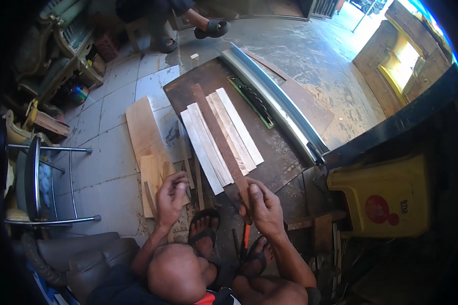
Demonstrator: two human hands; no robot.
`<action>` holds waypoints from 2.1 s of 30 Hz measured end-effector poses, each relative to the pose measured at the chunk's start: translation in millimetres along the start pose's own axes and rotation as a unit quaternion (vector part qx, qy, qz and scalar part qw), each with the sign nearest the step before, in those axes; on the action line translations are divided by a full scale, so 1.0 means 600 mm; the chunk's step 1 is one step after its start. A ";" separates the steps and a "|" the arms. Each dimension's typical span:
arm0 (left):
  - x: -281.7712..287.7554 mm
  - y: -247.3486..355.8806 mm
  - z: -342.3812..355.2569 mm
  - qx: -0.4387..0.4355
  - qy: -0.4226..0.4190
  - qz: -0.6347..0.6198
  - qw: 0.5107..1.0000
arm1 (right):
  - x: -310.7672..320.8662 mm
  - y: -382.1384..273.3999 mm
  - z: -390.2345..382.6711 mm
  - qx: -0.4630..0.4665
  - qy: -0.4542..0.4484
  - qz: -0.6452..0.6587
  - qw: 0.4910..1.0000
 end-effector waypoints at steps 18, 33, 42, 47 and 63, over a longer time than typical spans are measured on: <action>0.030 0.060 0.102 0.087 0.132 -0.205 0.966 | -0.022 0.028 -0.006 0.049 -0.107 -0.117 0.986; -0.033 -0.188 0.061 0.003 -0.003 0.369 0.929 | 0.001 0.026 0.006 0.073 -0.007 -0.070 0.995; -0.120 -0.251 0.118 0.088 0.031 0.369 0.925 | 0.016 0.027 -0.007 0.082 0.030 -0.109 0.990; -0.078 -0.190 0.082 0.045 0.128 0.135 0.981 | 0.025 0.023 -0.007 0.078 0.030 -0.125 0.989; 0.223 -0.232 0.120 -0.040 0.205 0.383 0.900 | 0.009 0.025 -0.009 0.056 0.029 -0.175 0.982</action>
Point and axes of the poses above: each hand's wrist, its own z-axis towards the middle knuckle, its own x-axis out of the back of the hand, y = z × x, the point moved 1 cm from there along z, towards the middle knuckle, and after that the axes turned 11 degrees about y, right-handed, at the moved point
